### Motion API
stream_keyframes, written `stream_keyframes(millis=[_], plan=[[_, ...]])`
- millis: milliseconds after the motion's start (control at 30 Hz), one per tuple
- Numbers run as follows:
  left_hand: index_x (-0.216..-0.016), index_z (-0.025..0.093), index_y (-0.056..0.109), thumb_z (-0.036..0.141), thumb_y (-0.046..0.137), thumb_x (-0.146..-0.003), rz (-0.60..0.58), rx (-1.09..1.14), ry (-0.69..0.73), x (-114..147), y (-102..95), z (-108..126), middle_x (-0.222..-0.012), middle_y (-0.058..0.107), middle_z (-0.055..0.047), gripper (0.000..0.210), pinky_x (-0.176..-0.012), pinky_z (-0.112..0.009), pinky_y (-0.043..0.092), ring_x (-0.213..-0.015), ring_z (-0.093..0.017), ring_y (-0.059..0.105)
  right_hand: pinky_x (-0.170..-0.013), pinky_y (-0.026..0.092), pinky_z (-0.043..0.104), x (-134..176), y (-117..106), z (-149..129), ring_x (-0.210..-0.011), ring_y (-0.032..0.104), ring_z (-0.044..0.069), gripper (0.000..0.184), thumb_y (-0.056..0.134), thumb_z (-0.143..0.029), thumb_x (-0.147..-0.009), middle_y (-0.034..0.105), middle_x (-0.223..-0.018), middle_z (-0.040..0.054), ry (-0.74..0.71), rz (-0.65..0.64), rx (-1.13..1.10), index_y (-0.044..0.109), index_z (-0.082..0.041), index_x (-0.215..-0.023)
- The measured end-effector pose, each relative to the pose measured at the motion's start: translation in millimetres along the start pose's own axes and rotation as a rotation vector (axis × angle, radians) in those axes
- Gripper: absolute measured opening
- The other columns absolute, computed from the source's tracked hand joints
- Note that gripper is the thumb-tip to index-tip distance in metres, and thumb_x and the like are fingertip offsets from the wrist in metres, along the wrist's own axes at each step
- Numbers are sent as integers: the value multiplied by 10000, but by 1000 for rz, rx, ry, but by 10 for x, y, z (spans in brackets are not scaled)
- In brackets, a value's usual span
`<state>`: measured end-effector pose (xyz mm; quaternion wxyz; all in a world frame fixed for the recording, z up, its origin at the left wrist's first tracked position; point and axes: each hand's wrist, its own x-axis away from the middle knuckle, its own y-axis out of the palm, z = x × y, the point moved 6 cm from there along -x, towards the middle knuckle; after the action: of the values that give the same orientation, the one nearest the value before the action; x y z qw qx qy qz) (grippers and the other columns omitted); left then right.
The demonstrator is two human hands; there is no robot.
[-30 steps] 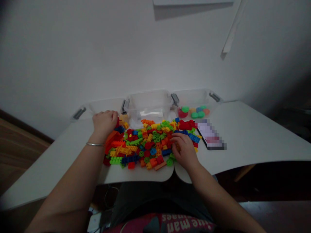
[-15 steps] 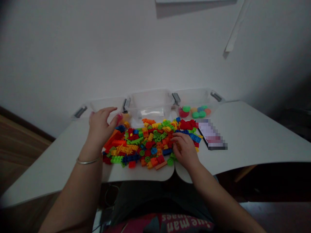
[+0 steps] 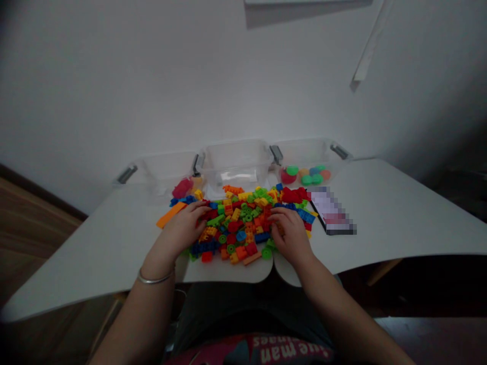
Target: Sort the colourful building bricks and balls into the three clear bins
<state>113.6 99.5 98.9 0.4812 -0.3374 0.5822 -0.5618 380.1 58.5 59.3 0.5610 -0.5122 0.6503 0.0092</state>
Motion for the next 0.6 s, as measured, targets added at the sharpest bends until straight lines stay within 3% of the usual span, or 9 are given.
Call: stream_keyframes(millis=[233,500,600], plan=[[-1171,193,645,208,495,-886,28,125,-36,30,54,-46,-1321,575,-95,322,-989,-378,516,-1138,-236,615,-892,485,480,5,4,3,-1036,611,281,165,536,-136,-848,669,-1106,108,22,-5,-1,624,-225,-955],[-1082,190,589,160,497,-843,39,113,-69,35,13,-38,-1175,584,-105,257,-908,-384,533,-1050,-246,620,-909,483,492,-7,-9,1,-1043,614,281,177,532,-140,-849,675,-1102,94,42,-6,-11,632,-243,-952],[-1152,168,583,118,471,-829,30,111,-62,36,31,-42,-1226,568,-126,345,-937,-394,520,-1094,-258,606,-894,490,478,-8,-11,-2,-1035,614,274,180,529,-128,-848,673,-1100,97,23,-2,-6,624,-237,-956]])
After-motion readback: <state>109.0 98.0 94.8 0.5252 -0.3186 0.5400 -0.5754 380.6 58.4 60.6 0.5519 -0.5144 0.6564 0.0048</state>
